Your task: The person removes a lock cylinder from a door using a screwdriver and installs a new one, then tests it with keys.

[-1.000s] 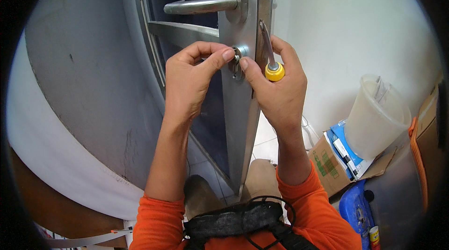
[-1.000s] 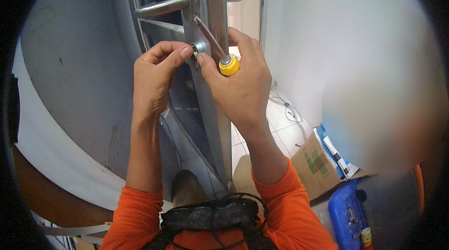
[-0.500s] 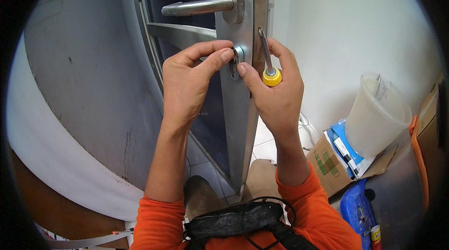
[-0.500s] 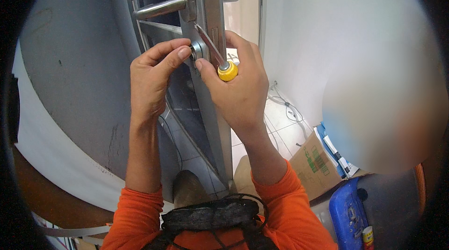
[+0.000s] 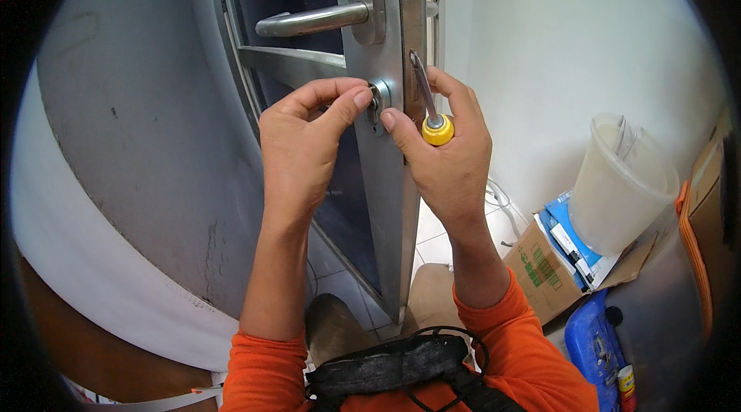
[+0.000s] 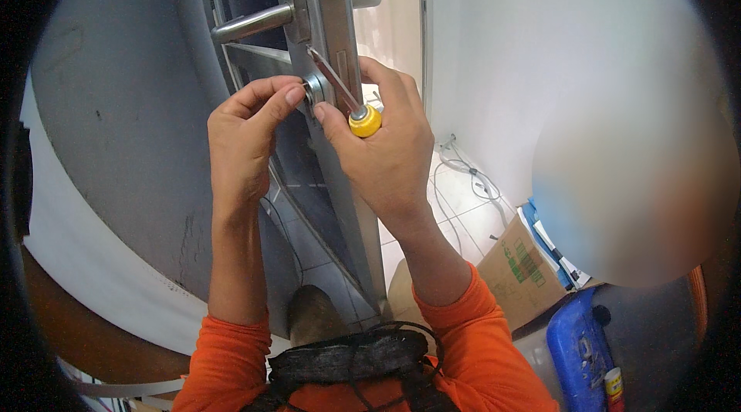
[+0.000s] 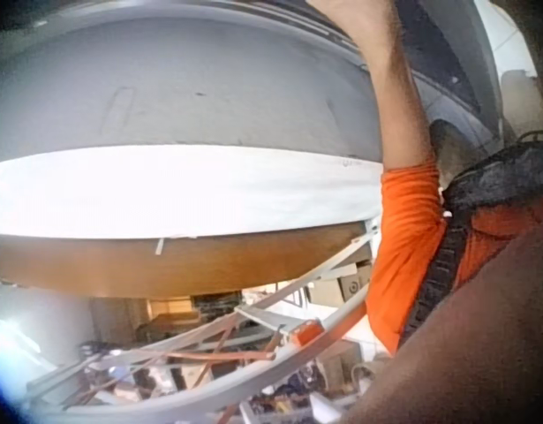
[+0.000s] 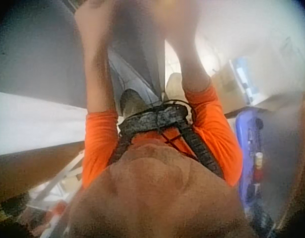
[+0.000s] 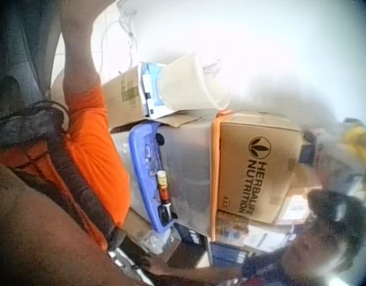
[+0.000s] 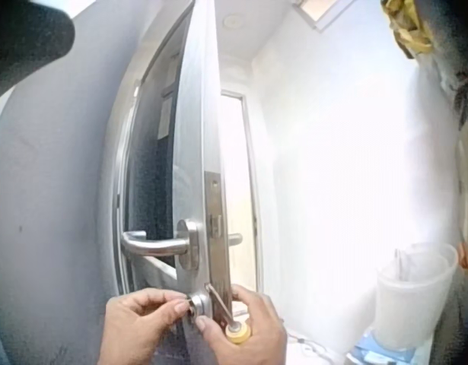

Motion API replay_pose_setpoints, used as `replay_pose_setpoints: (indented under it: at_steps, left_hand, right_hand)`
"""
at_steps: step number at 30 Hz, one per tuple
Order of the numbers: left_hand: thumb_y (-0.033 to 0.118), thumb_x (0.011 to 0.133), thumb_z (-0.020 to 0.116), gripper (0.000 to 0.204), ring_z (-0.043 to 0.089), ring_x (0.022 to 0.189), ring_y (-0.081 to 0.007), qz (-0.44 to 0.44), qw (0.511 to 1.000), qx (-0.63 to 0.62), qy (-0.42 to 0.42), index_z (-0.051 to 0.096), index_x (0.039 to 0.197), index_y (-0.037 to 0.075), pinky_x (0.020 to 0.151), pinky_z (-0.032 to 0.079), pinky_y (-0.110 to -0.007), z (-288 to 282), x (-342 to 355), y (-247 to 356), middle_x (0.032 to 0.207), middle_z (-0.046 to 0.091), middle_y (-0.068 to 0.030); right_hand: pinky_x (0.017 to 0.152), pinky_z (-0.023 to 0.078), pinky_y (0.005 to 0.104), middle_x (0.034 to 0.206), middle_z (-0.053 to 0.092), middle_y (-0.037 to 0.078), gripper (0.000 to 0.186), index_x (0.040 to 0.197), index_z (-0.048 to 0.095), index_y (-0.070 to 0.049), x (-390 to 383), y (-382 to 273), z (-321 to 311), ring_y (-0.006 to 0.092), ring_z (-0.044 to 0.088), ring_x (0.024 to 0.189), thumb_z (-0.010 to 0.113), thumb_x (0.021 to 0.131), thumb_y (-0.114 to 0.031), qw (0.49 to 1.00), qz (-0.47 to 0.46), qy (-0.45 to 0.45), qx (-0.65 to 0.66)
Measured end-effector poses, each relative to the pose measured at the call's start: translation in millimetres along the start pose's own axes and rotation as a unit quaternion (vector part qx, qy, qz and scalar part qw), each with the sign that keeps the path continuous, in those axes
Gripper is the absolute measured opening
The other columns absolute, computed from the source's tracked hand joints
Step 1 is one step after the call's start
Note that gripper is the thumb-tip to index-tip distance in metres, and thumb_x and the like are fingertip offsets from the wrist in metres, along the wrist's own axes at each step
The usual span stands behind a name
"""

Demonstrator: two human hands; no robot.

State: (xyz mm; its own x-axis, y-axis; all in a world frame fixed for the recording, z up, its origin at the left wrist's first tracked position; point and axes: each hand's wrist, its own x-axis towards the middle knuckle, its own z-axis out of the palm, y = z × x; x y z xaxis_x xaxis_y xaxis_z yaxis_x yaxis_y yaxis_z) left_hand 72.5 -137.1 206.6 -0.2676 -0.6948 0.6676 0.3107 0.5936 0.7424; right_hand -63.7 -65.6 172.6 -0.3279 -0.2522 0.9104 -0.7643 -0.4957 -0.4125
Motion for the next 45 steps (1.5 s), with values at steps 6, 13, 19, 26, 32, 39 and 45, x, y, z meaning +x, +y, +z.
replay_pose_setpoints:
  at_steps: [6,13,19,26,32,39,45]
  left_hand:
    - [0.009,0.086,0.078,0.022,0.066,0.081,-0.0104,0.093,0.995,0.032,-0.014,0.075,0.105,-0.003,0.074,0.051,-0.022,0,5,-9,0.091,0.074,-0.0078]
    - [0.013,0.087,0.079,0.022,0.065,0.081,-0.0106,0.016,0.999,-0.005,-0.03,0.076,0.103,-0.002,0.075,0.051,-0.024,-6,9,-10,0.088,0.074,-0.0075]
    - [0.014,0.088,0.078,0.021,0.064,0.079,-0.01,-0.015,1.0,-0.003,-0.006,0.076,0.102,-0.002,0.074,0.05,-0.023,-1,3,-3,0.088,0.073,-0.0063]
    - [0.014,0.089,0.077,0.023,0.063,0.08,-0.0085,0.055,0.998,-0.008,-0.022,0.075,0.106,-0.001,0.073,0.049,-0.021,-1,5,-10,0.089,0.073,-0.0057]
    - [0.015,0.09,0.077,0.022,0.063,0.081,-0.0076,0.006,1.0,-0.028,0.004,0.075,0.104,-0.001,0.072,0.048,-0.02,0,2,-8,0.089,0.073,-0.0059]
    - [0.015,0.089,0.078,0.022,0.063,0.077,-0.0073,0.081,0.994,0.054,-0.041,0.073,0.106,0.002,0.067,0.047,-0.017,-5,9,-14,0.093,0.072,-0.0051]
    - [0.031,0.096,0.067,0.032,0.045,0.056,0.001,0.078,0.996,-0.034,0.014,0.072,0.107,0.001,0.046,0.033,-0.016,-8,1,-11,0.088,0.068,-0.0014]
  right_hand:
    - [0.085,0.057,0.0314,0.117,0.061,0.017,0.05,0.128,0.057,0.005,1,0,0,0.0219,0.066,0.105,0.079,0.087,-0.013,1.0,0.002,0.005,0.0]
    - [0.085,0.057,0.031,0.115,0.062,0.016,0.049,0.127,0.058,0.004,1,-1,1,0.02,0.066,0.103,0.079,0.087,-0.012,1.0,0.005,0.008,-0.003]
    - [0.085,0.057,0.0307,0.114,0.062,0.015,0.047,0.126,0.058,0.004,1,0,1,0.0185,0.065,0.103,0.078,0.087,-0.012,1.0,0.003,0.009,-0.007]
    - [0.09,0.053,0.0385,0.114,0.062,0.017,0.049,0.126,0.059,0.0,0,-3,3,0.0273,0.066,0.106,0.078,0.084,-0.017,0.999,0.039,0.009,0.025]
    - [0.091,0.052,0.0385,0.113,0.063,0.016,0.047,0.125,0.06,-0.001,-1,-1,4,0.0277,0.066,0.105,0.079,0.083,-0.016,0.999,0.031,0.019,0.031]
    - [0.091,0.051,0.0386,0.112,0.063,0.015,0.046,0.123,0.061,-0.002,-1,0,5,0.0277,0.066,0.106,0.079,0.082,-0.015,0.999,0.029,0.02,0.04]
    - [0.087,0.051,0.0391,0.109,0.063,0.013,0.045,0.121,0.062,-0.003,-2,3,5,0.0274,0.065,0.1,0.079,0.081,-0.012,0.994,-0.028,0.108,0.001]
